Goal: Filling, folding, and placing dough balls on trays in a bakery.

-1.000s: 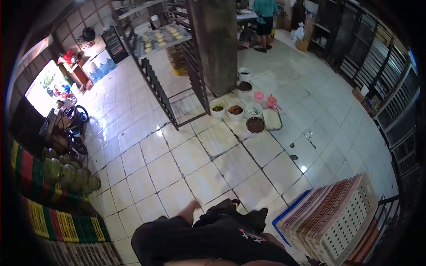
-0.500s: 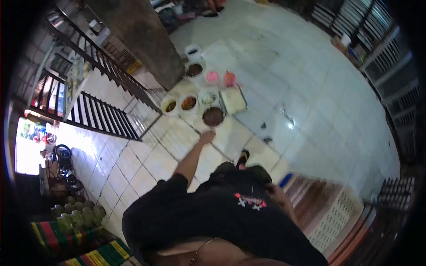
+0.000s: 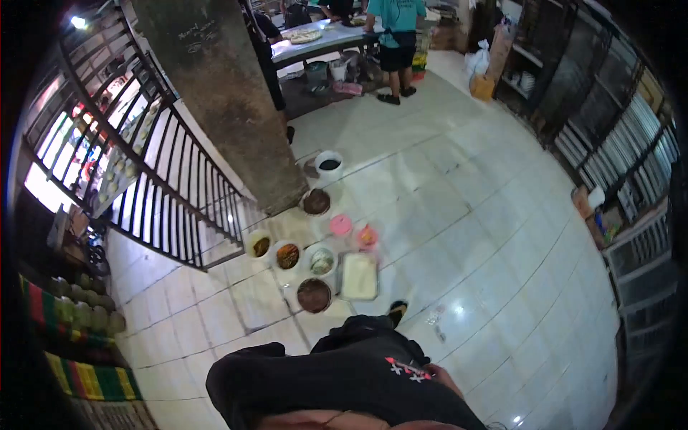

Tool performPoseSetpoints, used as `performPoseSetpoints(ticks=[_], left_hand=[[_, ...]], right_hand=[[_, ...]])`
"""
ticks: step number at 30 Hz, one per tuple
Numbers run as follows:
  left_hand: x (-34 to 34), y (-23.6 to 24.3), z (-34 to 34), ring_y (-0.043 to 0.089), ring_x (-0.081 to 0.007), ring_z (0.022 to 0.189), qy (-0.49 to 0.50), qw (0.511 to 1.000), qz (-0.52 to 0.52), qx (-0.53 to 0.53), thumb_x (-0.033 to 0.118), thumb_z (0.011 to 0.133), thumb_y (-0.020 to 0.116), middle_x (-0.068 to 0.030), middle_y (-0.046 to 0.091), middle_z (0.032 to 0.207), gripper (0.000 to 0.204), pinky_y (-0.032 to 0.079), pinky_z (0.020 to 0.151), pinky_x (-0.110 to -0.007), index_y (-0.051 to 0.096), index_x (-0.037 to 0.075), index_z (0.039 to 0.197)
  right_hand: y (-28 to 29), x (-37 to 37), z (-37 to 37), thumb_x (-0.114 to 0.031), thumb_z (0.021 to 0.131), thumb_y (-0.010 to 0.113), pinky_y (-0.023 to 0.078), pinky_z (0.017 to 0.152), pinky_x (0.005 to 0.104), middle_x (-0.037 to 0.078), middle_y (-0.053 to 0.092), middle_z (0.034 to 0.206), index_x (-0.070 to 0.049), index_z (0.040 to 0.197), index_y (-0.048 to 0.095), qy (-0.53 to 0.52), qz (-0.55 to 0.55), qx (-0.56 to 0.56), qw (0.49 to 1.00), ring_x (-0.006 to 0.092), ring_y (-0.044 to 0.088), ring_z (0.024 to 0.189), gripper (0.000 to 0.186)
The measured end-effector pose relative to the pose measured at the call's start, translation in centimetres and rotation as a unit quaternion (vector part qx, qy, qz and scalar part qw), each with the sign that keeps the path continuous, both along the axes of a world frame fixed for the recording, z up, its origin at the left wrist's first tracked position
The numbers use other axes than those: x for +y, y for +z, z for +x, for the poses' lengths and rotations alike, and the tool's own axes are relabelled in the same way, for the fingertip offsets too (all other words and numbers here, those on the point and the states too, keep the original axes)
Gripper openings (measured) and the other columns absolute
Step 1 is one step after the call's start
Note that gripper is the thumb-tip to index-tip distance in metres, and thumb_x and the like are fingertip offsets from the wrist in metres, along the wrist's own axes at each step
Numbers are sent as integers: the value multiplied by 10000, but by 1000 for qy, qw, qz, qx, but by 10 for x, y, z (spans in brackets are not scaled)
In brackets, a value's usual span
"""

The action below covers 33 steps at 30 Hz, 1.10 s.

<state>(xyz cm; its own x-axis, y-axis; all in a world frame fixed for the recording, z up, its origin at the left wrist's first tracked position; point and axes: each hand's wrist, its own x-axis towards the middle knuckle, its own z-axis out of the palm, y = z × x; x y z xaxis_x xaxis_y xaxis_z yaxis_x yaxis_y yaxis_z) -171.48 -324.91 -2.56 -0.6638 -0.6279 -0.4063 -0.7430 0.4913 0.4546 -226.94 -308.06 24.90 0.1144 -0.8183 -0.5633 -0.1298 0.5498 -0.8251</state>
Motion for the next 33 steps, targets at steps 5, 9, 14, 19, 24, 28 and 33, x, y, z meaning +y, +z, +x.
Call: performPoseSetpoints(ticks=[5,9,14,19,24,28,33], left_hand=[[-177,23,-271,626,-354,866,-148,966,45,-209,183,728,575,-168,659,860,189,481,773,-475,699,58,798],[-358,158,-480,620,-323,973,170,971,52,162,202,815,543,-173,657,1002,289,493,854,-412,649,27,1020],[-511,266,-579,636,-254,910,187,901,66,386,207,873,582,-150,664,985,276,507,812,-357,613,21,1074],[-570,143,-555,633,-319,910,364,896,19,256,216,827,574,-183,664,980,244,500,807,-406,645,13,942],[-459,-9,-435,646,-352,878,545,800,134,213,325,769,570,-178,672,935,310,507,770,-433,680,107,959],[-394,95,-415,654,-243,919,528,790,267,-163,407,774,607,-62,686,963,335,506,825,-378,694,169,994],[-405,32,-458,641,-234,928,755,482,404,186,343,831,553,-85,675,984,372,492,834,-365,635,102,1103]], right_hand=[[13,-110,-98,-92,886,566,465,743,312,108,639,929,21,1093,572,79,46,-32,995,166,578,843,236],[24,-212,-159,-129,893,560,459,725,325,120,636,868,5,1065,586,198,44,24,979,166,577,813,219],[49,-348,-266,-192,873,624,465,720,346,136,648,848,3,961,622,221,18,82,972,170,581,784,214],[62,-545,-338,-201,814,705,474,673,354,133,629,799,-19,952,645,243,-211,282,904,212,596,764,237],[84,-775,-309,-287,815,696,491,721,382,156,627,903,-24,961,633,242,-302,335,859,287,612,825,308],[105,-927,-265,-296,827,690,501,745,374,147,628,906,-16,977,622,240,-317,204,895,283,615,836,325],[57,-1081,-217,-293,832,687,504,748,378,145,635,927,-39,994,628,491,-292,170,803,293,615,836,307]])
